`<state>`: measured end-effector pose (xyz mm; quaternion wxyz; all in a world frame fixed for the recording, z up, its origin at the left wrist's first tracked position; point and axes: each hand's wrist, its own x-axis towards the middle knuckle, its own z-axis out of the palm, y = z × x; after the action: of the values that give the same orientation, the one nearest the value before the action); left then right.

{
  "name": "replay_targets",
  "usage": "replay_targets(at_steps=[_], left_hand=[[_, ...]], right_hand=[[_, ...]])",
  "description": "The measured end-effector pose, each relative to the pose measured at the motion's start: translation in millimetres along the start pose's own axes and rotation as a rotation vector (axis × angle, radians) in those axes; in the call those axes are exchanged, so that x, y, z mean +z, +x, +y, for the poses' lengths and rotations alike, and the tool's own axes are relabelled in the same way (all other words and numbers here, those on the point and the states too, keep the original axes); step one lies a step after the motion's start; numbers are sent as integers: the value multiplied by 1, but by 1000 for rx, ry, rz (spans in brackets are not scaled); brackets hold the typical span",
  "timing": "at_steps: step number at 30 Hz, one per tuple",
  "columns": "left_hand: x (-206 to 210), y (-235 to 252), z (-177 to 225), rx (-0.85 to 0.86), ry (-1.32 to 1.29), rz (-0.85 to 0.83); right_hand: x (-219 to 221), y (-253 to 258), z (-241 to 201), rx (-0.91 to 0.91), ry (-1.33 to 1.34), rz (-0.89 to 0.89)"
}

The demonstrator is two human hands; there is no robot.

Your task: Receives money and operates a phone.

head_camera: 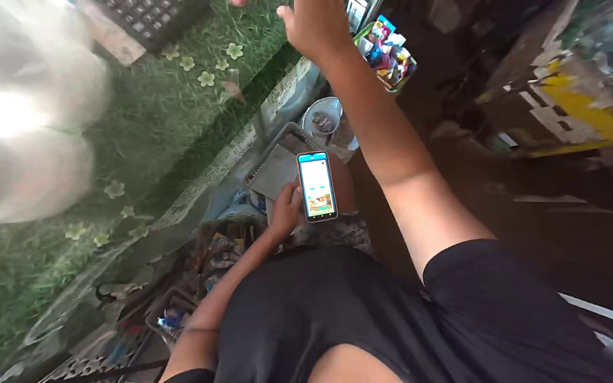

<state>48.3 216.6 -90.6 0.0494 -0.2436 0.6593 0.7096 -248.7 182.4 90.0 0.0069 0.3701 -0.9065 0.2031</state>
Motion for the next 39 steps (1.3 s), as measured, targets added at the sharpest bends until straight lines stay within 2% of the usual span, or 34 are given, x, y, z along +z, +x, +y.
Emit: replay_targets(at_steps=[3, 5, 7, 9, 11, 12, 15, 20, 26, 32, 34, 37, 39], left_hand=[[-10, -9, 4, 62, -2, -2], [-18, -18, 10, 116, 39, -8], [-22, -22, 17, 182, 78, -7], [-21, -22, 20, 231, 48, -21], [-18, -20, 24, 237, 11, -58], [-16, -19, 27, 234, 6, -84], [-3, -17, 31, 307, 8, -161], [29, -24, 38, 324, 64, -282], [79, -49, 30, 431, 255, -347], [142, -101, 14, 459, 343, -429], [159, -117, 8, 461, 377, -471], [178, -143, 0, 383, 377, -551], [192, -150, -14, 366, 356, -568]], right_hand=[[-12, -76, 7, -107, 175, 205], [-5, -141, 22, -14, 285, 233], [5, -204, 32, 244, 425, 67], [15, -258, 35, 470, 658, -180], [20, -303, 28, 578, 966, -347], [22, -320, 24, 603, 1103, -378], [29, -355, 14, 671, 1317, -278], [16, -381, 17, 768, 1364, -123], [-5, -417, 64, 868, 1033, 105], [-26, -483, 102, 1005, 959, 141], [-32, -515, 102, 998, 956, 171], [-61, -568, 71, 999, 1034, 159], [-61, -603, 62, 950, 1019, 195]])
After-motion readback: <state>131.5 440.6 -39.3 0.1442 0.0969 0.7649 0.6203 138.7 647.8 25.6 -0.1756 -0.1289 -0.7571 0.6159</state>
